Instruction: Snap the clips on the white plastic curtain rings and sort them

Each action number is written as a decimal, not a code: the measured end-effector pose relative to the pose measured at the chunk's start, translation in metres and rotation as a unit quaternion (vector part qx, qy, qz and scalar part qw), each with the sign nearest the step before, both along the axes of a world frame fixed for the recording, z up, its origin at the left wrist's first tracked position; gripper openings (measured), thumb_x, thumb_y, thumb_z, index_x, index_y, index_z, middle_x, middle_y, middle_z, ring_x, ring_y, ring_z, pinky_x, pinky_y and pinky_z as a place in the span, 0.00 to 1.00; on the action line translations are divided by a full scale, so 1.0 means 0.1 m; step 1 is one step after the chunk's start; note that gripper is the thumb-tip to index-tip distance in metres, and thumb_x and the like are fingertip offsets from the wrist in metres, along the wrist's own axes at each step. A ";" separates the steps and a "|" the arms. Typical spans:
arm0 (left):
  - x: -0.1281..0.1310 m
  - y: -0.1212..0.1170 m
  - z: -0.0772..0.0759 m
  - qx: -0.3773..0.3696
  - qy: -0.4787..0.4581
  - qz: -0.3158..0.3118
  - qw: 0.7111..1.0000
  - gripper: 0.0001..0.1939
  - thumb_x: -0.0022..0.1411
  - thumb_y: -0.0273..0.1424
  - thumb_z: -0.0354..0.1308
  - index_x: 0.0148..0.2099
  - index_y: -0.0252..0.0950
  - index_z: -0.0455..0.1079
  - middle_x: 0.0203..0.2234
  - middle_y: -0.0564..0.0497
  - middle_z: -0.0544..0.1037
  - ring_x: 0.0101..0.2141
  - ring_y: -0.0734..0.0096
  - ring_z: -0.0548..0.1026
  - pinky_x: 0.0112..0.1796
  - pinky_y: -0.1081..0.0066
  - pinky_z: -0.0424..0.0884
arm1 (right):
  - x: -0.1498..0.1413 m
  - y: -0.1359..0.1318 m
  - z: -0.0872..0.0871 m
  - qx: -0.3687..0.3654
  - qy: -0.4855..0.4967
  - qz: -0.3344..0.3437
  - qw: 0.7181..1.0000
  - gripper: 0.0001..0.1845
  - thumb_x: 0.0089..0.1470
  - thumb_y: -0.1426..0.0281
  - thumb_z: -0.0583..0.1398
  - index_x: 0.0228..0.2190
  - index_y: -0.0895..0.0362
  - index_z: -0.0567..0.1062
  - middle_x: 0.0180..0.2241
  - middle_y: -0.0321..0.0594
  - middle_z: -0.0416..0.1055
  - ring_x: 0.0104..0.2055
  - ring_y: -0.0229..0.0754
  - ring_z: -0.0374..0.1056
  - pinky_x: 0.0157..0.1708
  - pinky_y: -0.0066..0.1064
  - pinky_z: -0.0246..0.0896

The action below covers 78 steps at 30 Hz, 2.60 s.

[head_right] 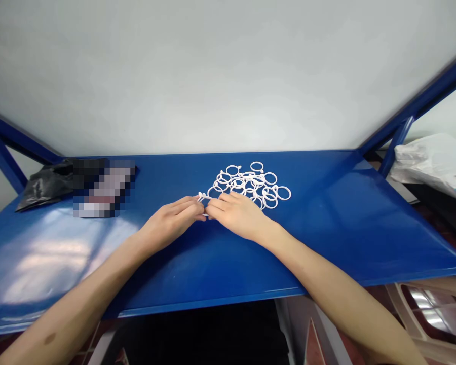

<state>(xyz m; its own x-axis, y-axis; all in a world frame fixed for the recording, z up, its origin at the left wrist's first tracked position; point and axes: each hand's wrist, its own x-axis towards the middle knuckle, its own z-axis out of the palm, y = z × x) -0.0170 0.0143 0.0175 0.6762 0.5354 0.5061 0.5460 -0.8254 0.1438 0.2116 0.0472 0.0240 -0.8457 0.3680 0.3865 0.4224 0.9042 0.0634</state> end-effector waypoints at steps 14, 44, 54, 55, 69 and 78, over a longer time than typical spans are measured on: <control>0.10 0.00 0.02 0.100 0.007 0.123 0.987 0.14 0.74 0.24 0.45 0.36 0.36 0.68 0.27 0.52 0.73 0.29 0.69 0.68 0.33 0.71 0.67 | -0.11 -0.14 -0.04 0.107 0.099 -0.083 0.986 0.10 0.69 0.75 0.54 0.44 0.60 0.76 0.45 0.44 0.78 0.39 0.39 0.72 0.36 0.33 0.62; -0.20 0.13 -0.06 -0.088 0.111 0.191 0.971 0.12 0.71 0.34 0.55 0.52 0.35 0.72 0.46 0.43 0.78 0.44 0.58 0.74 0.46 0.58 0.74 | 0.03 0.57 0.09 -0.083 -0.049 -0.150 0.984 0.13 0.59 0.64 0.67 0.43 0.60 0.77 0.43 0.46 0.75 0.47 0.51 0.67 0.47 0.42 0.64; -0.16 0.12 -0.06 -0.075 0.111 0.182 0.974 0.10 0.71 0.33 0.55 0.51 0.35 0.72 0.44 0.45 0.79 0.43 0.59 0.75 0.45 0.59 0.74 | -0.08 0.51 0.09 -0.081 -0.084 -0.123 0.985 0.06 0.64 0.71 0.62 0.35 0.58 0.79 0.36 0.42 0.77 0.41 0.47 0.64 0.41 0.37 0.54; -0.14 0.11 -0.06 -0.071 0.101 0.177 0.976 0.10 0.71 0.32 0.55 0.50 0.35 0.72 0.44 0.45 0.79 0.43 0.59 0.75 0.45 0.59 0.74 | -0.10 0.48 0.09 -0.077 -0.087 -0.117 0.986 0.07 0.65 0.71 0.61 0.34 0.58 0.79 0.35 0.42 0.77 0.41 0.46 0.64 0.40 0.37 0.54; 0.01 0.04 -0.11 -0.096 -0.015 0.080 0.992 0.12 0.75 0.32 0.46 0.36 0.38 0.61 0.28 0.55 0.69 0.28 0.73 0.68 0.31 0.72 0.65 | -0.16 -0.10 -0.02 -0.010 -0.039 -0.050 0.998 0.13 0.67 0.78 0.52 0.35 0.61 0.74 0.33 0.43 0.74 0.34 0.42 0.67 0.35 0.34 0.60; 0.09 -0.01 -0.03 -0.005 0.041 0.081 0.996 0.15 0.75 0.25 0.41 0.33 0.38 0.60 0.26 0.52 0.70 0.26 0.70 0.67 0.30 0.70 0.65 | -0.12 -0.14 0.02 -0.043 -0.001 -0.048 0.998 0.12 0.68 0.77 0.52 0.36 0.60 0.75 0.33 0.41 0.75 0.34 0.40 0.68 0.34 0.33 0.61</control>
